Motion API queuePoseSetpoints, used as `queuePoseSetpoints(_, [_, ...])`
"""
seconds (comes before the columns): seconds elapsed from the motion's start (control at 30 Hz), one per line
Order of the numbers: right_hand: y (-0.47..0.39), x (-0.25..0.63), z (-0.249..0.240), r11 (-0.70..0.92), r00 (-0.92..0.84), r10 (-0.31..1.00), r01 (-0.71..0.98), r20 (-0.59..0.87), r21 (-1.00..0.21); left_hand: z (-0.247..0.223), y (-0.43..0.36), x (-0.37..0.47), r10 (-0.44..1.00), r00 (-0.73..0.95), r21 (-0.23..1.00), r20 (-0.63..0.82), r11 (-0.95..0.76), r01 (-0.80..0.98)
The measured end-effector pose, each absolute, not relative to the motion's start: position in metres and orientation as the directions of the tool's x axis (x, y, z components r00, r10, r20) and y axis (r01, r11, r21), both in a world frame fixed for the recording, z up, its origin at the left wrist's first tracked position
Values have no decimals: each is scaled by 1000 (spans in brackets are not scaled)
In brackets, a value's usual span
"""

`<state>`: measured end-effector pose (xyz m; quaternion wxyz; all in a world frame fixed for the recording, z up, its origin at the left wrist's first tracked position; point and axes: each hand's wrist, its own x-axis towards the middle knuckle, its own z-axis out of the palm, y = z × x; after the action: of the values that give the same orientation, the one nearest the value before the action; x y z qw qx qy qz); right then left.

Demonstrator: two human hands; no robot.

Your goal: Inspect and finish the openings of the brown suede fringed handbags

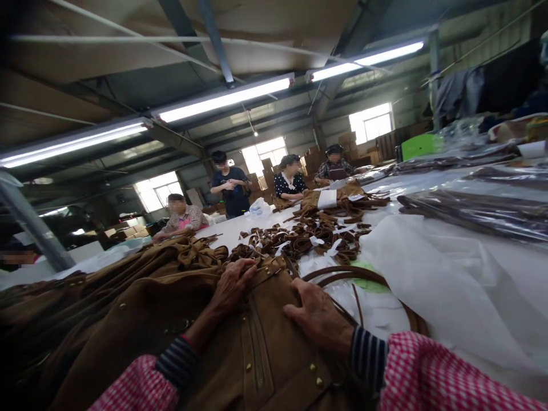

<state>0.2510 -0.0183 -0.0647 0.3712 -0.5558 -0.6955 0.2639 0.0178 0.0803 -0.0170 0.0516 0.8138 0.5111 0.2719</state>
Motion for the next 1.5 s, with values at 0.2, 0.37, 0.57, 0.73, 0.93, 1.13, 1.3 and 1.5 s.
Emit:
queuePoseSetpoints(0.2, [-28,238,-54,363,-239,925,788,297,-497,21,71,89,863,407,427,301,-503,751])
queuePoseSetpoints(0.37, [-33,236,-47,366,-252,919,831,303,-419,31,77,109,876,389,599,284,-479,642])
queuePoseSetpoints(0.57, [-42,232,-29,427,-273,882,806,384,-409,55,44,35,893,319,880,317,-403,254])
queuePoseSetpoints(0.73, [-52,221,-32,594,-466,795,727,389,-344,53,18,2,883,417,880,215,-361,310])
queuePoseSetpoints(0.93, [-37,231,-31,515,-305,856,573,417,-638,52,-4,7,745,505,391,436,-662,640])
queuePoseSetpoints(1.13, [-1,237,-33,537,-313,835,289,452,-792,42,-15,-14,874,334,777,354,-473,415])
queuePoseSetpoints(1.3, [1,225,-34,382,-453,846,144,282,-913,28,-4,-21,943,163,952,290,-302,54])
queuePoseSetpoints(1.5, [-33,226,39,605,-294,797,393,528,-693,12,16,-23,958,84,957,273,-261,-125])
